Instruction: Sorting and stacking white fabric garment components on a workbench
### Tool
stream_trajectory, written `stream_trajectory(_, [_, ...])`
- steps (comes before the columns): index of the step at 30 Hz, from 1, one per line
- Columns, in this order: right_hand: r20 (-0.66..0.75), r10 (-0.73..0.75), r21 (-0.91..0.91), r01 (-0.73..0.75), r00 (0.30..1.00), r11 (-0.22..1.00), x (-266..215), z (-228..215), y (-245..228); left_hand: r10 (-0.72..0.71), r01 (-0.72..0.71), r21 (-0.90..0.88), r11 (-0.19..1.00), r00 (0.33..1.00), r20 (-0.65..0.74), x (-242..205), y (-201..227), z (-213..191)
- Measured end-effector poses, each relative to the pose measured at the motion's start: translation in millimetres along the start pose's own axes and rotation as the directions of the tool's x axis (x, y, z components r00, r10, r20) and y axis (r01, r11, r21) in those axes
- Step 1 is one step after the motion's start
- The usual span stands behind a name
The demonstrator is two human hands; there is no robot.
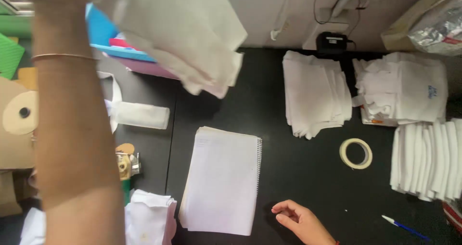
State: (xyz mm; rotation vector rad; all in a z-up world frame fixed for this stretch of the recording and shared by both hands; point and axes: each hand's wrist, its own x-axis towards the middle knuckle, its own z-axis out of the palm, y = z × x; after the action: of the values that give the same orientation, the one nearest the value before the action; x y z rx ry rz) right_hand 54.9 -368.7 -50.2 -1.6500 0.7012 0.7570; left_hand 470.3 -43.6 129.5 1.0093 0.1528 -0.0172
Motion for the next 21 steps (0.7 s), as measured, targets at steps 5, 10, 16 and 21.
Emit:
stream_trajectory(5, [-0.377, -0.093, 0.05, 0.12, 0.921, 0.992, 15.7, -32.4, -6.0, 0.012, 0.015, 0.15, 0.989, 0.984, -0.178, 32.5, -10.0, -104.8])
stream_trajectory(10, [-0.619, -0.077, 0.287, 0.316, 0.782, 0.904, 59.6, -99.0, -51.4, 0.472, -0.348, 0.506, 0.789, 0.871, -0.138, -53.1, -107.4, -60.6])
stream_trajectory(16, [-0.782, -0.197, -0.074, 0.225, 0.591, 0.971, 173.9, -201.6, -61.3, 0.449, -0.416, 0.576, 0.704, 0.889, 0.093, -155.4, -240.8, 63.3])
stream_trajectory(21, [-0.722, -0.082, -0.011, 0.107, 0.687, 0.994, 183.8, -206.6, -91.4, -0.399, 0.315, 0.541, 0.78, 0.916, 0.042, -154.2, -332.3, 121.8])
